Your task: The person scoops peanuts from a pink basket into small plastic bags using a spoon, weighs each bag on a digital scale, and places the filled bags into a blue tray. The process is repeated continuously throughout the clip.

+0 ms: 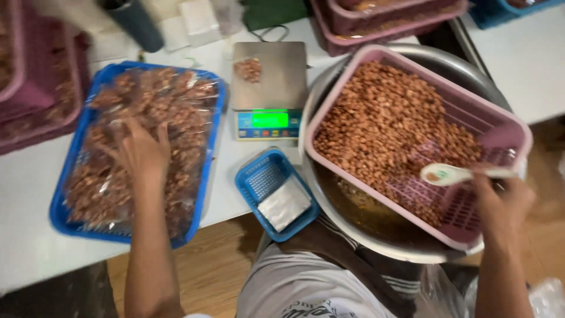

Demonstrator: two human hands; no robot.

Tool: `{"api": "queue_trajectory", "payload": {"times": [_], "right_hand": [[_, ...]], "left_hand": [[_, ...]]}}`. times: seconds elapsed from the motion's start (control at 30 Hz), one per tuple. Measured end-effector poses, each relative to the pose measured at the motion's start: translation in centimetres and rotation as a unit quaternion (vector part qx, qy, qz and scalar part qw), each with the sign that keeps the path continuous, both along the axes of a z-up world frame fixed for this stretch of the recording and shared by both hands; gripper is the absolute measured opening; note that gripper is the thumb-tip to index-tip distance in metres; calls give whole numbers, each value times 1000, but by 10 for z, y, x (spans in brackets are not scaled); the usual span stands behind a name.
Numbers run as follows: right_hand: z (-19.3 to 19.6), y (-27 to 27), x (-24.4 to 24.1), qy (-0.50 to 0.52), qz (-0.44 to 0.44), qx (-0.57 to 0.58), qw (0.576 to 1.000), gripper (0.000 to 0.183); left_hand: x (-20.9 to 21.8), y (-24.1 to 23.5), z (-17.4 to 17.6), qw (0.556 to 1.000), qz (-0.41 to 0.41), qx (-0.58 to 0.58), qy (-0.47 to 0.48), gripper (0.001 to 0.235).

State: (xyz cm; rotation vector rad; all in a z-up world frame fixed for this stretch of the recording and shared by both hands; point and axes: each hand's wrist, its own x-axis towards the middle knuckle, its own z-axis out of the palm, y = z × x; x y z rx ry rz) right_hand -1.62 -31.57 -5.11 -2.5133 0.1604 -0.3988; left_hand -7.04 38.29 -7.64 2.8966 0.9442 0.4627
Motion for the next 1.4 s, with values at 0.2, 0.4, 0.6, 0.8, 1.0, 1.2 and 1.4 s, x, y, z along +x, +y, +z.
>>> {"api": "queue_trajectory", "payload": {"times": [0.2,0.4,0.6,0.8,1.0,1.2,1.4], "right_hand": [[10,8,66,-1,21,-200,980,26],[-51,30,100,-43,45,-186,981,10],[-51,95,70,61,84,-18,994,11],[-29,99,61,241,7,467,851,18],[61,122,42,172,27,497,850,17],[105,117,42,-34,171,325,930,13],[122,133,27,-184,246,63,950,10]], "left_hand": [[-14,-172,-48,912,-379,-109,-113,17],[-13,-203,-106,906,-255,-262,212,34],[-8,-200,-21,909,-242,-269,207,25],[-5,-231,18,645,-197,-738,-22,31],[38,-287,16,542,-198,-816,29,19],[78,-330,26,577,-334,-745,-19,29],[90,-360,40,598,-465,-651,35,39]]}}
